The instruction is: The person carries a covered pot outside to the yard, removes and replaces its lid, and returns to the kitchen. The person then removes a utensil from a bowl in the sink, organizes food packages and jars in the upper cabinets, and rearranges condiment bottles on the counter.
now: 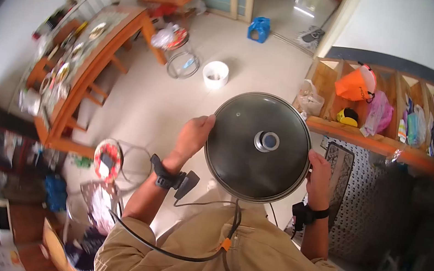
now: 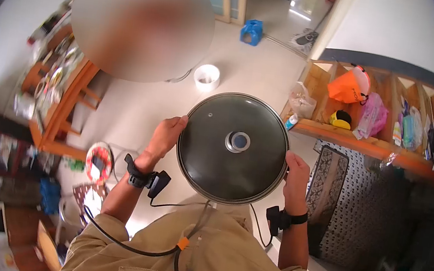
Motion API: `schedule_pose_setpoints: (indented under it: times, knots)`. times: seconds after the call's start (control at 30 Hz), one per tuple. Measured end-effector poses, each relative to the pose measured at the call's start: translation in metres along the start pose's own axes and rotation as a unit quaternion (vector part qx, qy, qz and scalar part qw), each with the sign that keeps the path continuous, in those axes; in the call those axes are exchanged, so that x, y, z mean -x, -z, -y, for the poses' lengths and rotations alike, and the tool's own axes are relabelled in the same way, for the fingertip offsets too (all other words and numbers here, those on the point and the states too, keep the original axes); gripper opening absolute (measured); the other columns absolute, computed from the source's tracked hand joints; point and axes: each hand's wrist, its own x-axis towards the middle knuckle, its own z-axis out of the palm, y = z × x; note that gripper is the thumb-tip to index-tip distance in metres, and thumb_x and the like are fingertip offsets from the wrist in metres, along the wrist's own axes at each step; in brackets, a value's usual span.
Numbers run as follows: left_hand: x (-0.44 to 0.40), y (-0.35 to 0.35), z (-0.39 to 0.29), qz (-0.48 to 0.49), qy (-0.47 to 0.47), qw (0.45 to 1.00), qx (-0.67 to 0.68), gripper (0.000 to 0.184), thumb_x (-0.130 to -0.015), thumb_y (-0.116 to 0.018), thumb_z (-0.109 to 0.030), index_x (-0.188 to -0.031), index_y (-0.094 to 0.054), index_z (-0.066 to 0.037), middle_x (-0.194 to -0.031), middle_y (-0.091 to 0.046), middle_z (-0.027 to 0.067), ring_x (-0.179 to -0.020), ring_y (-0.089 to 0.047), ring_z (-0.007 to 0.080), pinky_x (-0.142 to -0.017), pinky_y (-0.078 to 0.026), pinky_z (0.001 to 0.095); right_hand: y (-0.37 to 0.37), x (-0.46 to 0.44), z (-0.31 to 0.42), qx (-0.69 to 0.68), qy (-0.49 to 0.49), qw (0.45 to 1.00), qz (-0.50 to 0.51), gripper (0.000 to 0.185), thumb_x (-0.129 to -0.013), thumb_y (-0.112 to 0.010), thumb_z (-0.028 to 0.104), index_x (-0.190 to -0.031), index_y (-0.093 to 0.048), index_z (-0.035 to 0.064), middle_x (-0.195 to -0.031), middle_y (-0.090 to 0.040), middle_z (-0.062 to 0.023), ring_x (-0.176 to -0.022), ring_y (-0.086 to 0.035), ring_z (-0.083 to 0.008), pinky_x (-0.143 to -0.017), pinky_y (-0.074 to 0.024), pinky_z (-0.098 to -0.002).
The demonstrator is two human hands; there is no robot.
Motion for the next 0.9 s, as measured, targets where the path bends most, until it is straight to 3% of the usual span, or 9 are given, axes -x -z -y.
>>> schedule_pose_setpoints:
  times: [0.3,0.53,0.63,0.77,0.9]
  knots:
    - [-0.355,-0.066,-0.061,0.07,-0.056,0.996,0.03,0.052,-0.097,-0.044,-0.042,-0.086,-0.061,0.005,-0.07,-0.058,0.02,-0.066,-0.055,0.0302,-0.068,-0.043,0.04,-0.045,-0.279,0.072,-0.047,0.015,0.993,-0.103,0.028,-0.094,-0.06,0.021,-0.104,-0.066,-0.0043,-0.084,-0.066,-0.0007,-0.069,-0.059,-0.0065,-0.058,-0.0486,-0.0208]
    - [-0.601,-0.11,-0.159,0.059,-0.049,0.995,0.065,0.048,-0.098,-0.046,-0.039,-0.087,-0.062,0.005,-0.07,-0.059,0.0164,-0.065,-0.052,0.0244,-0.067,-0.043,0.0374,-0.06,-0.541,0.188,-0.041,0.042,0.995,-0.076,0.026,-0.094,-0.059,0.021,-0.098,-0.068,-0.0036,-0.077,-0.065,0.0006,-0.063,-0.056,-0.006,-0.054,-0.0408,-0.0194]
    - [-0.707,-0.126,-0.206,0.068,-0.036,0.993,0.085,0.048,-0.098,-0.045,-0.039,-0.087,-0.062,0.004,-0.07,-0.059,0.0176,-0.065,-0.053,0.0264,-0.067,-0.043,0.0383,-0.066,-0.648,0.243,0.001,0.023,0.997,-0.077,0.027,-0.094,-0.059,0.021,-0.097,-0.068,-0.0038,-0.077,-0.065,0.0003,-0.061,-0.056,-0.0065,-0.056,-0.0425,-0.0198]
    - [-0.867,-0.156,-0.253,0.074,-0.036,0.995,0.058,0.05,-0.098,-0.043,-0.041,-0.087,-0.061,0.004,-0.072,-0.06,0.02,-0.068,-0.055,0.0327,-0.069,-0.043,0.0413,-0.086,-0.8,0.289,-0.036,0.035,0.993,-0.11,0.025,-0.094,-0.059,0.021,-0.094,-0.068,-0.002,-0.072,-0.062,0.0024,-0.057,-0.05,-0.0048,-0.052,-0.0378,-0.0205]
    - [-1.037,-0.187,-0.297,0.078,-0.114,0.99,0.024,0.05,-0.098,-0.042,-0.042,-0.087,-0.062,0.003,-0.075,-0.061,0.0234,-0.073,-0.058,0.0392,-0.068,-0.044,0.0438,-0.096,-0.947,0.327,0.003,0.042,0.992,-0.116,0.026,-0.095,-0.057,0.022,-0.095,-0.068,-0.0016,-0.074,-0.064,0.0013,-0.062,-0.056,-0.0057,-0.055,-0.0431,-0.0202]
